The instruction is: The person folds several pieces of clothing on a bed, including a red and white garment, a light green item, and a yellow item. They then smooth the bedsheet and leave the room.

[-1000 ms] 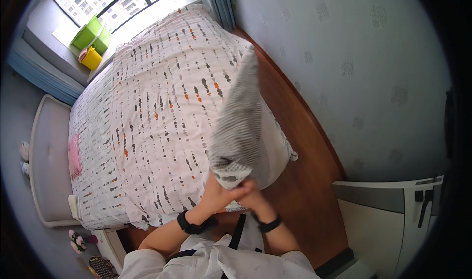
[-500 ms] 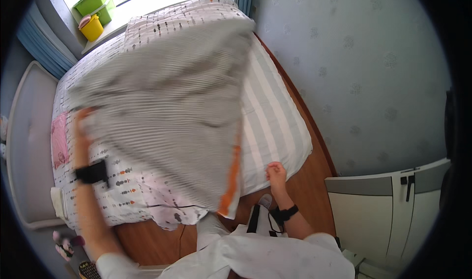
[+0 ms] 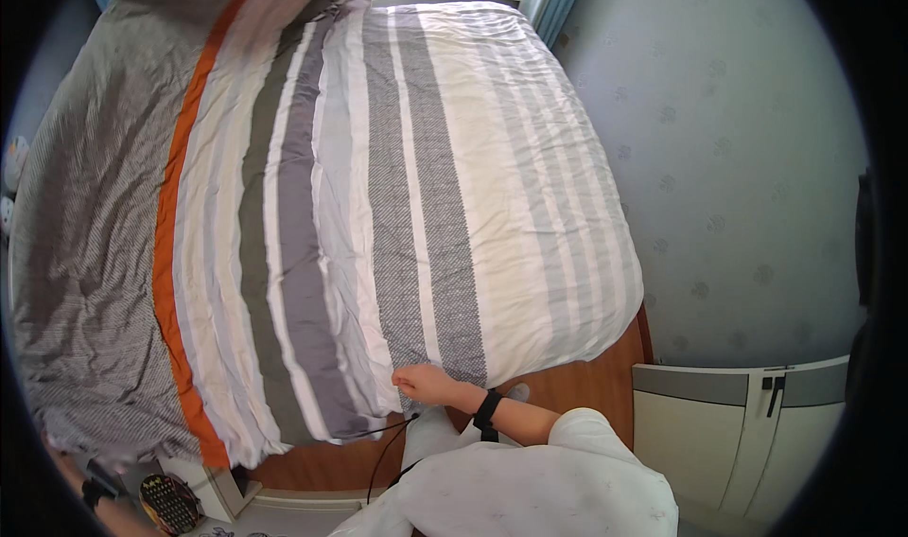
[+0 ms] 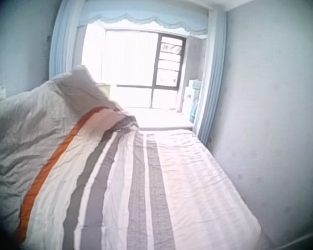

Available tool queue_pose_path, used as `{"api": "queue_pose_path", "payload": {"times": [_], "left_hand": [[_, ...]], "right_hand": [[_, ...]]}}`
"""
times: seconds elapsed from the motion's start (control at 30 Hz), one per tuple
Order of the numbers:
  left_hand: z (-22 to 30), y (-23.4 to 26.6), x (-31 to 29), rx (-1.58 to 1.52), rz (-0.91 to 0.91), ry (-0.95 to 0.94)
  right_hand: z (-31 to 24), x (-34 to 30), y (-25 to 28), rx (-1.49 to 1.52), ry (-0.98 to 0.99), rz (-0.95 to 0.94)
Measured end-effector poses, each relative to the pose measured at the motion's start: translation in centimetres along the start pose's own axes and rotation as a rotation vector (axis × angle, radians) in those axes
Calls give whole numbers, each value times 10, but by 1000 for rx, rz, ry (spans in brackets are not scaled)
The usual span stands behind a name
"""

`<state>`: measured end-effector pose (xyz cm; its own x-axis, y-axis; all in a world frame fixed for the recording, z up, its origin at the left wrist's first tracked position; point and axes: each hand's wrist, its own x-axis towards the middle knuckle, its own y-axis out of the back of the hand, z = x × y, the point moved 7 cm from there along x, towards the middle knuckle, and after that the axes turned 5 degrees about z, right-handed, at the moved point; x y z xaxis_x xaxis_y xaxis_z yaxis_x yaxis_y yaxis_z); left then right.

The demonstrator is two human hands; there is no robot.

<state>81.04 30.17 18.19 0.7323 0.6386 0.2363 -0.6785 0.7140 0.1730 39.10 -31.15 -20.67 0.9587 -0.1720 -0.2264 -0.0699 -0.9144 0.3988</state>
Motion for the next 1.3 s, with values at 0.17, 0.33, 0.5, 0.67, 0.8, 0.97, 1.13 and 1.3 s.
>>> {"api": "queue_pose_path", "payload": {"times": [0.17, 0.33, 0.5, 0.67, 0.8, 0.97, 1.13, 1.3], "left_hand": [[-164, -26, 20, 114, -108, 143], [-314, -115, -14, -117, -230, 183], [-275, -205, -48, -118, -439, 256], [-78, -290, -211, -191, -532, 290], [165, -282, -498, -217, -912, -922], [268, -230, -830, -602, -1500, -172], [334, -234, -1091, -574, -1443, -1078], [205, -277, -1260, -191, -1581, -551]], "right_hand": [[18, -41, -1, -211, -67, 4], [77, -82, 22, -259, -230, 98], [113, -128, 57, -191, -263, 244], [163, -207, 80, -91, -347, 351], [215, -285, 123, -71, -355, 462], [291, -409, 203, -34, -367, 555], [368, -587, 292, 59, -472, 731], [456, -750, 374, 183, -699, 1166]]}}
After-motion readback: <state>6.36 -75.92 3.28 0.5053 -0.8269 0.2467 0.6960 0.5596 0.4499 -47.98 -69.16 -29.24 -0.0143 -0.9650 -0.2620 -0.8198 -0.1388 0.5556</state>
